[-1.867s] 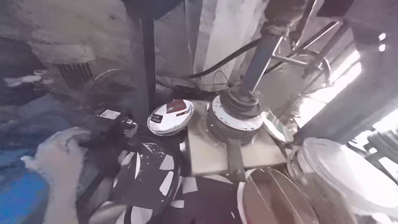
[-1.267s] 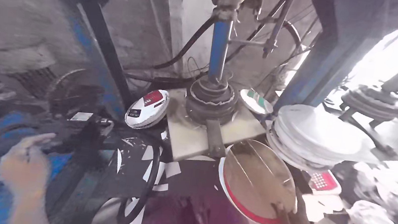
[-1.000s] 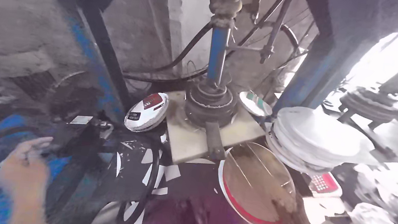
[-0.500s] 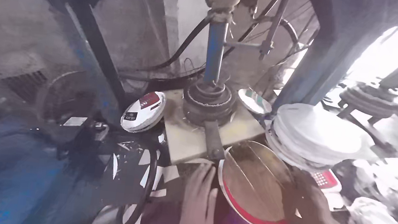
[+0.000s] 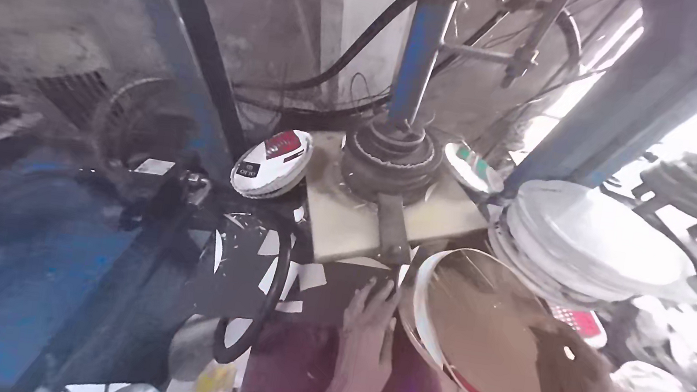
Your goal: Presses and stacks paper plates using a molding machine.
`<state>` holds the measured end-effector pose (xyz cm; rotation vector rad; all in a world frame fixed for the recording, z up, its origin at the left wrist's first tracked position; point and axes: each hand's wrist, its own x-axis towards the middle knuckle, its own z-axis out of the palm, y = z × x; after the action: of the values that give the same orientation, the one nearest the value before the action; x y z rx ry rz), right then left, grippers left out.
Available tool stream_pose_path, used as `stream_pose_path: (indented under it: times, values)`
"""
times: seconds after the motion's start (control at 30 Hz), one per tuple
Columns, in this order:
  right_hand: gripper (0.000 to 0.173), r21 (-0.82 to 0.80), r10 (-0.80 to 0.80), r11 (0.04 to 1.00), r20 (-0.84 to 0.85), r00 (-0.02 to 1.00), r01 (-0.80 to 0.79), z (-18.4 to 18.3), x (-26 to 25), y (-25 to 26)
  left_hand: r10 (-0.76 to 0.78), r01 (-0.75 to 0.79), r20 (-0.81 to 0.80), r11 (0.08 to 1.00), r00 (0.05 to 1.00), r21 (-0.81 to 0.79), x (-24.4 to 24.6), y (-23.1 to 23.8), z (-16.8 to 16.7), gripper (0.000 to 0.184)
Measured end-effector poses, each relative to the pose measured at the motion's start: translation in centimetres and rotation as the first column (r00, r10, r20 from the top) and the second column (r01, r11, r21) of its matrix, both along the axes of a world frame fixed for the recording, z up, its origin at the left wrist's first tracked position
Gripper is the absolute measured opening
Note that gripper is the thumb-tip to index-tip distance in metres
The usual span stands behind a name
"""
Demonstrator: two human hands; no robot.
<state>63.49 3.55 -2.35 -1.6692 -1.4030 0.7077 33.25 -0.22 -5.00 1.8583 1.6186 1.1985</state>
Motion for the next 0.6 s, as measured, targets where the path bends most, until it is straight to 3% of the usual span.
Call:
stream_pose_path:
  times: [0.13, 0.3, 0.37, 0.43, 0.5, 0.6]
  values:
    - [0.034, -0.045, 0.001, 0.999, 0.041, 0.999, 0.001, 0.7, -0.5, 0.0, 0.016, 0.008, -0.204, 0.993, 0.979, 0.119, 1.8, -0.6, -0.2, 0.038]
    - [0.031, 0.034, 0.033, 0.999, -0.190, 0.981, -0.027, -0.1, 0.2, -0.2, -0.136, 0.140, -0.094, 0.990, 0.986, 0.036, 2.1, -1.4, 0.3, 0.039]
    - [0.030, 0.077, 0.036, 0.997, -0.246, 0.969, -0.017, -0.7, 0.6, 0.1, -0.076, 0.080, -0.051, 0.994, 0.996, 0.073, 2.2, -1.2, -0.1, 0.040]
    - [0.027, 0.092, -0.013, 0.995, -0.149, 0.989, 0.027, -0.4, -0.2, 0.2, -0.009, 0.017, -0.092, 0.996, 0.996, 0.085, 2.1, -0.7, -0.5, 0.045]
    - [0.034, 0.033, -0.043, 0.999, 0.114, 0.993, 0.039, 0.8, -1.8, 0.1, -0.009, 0.015, -0.098, 0.998, 0.995, 0.063, 2.2, -0.7, -0.4, 0.044]
    - [0.034, -0.019, -0.041, 0.999, 0.310, 0.950, 0.050, 2.4, -5.2, 1.3, 0.049, -0.050, 0.018, 0.998, 0.999, 0.033, 2.0, -1.6, 0.4, 0.038]
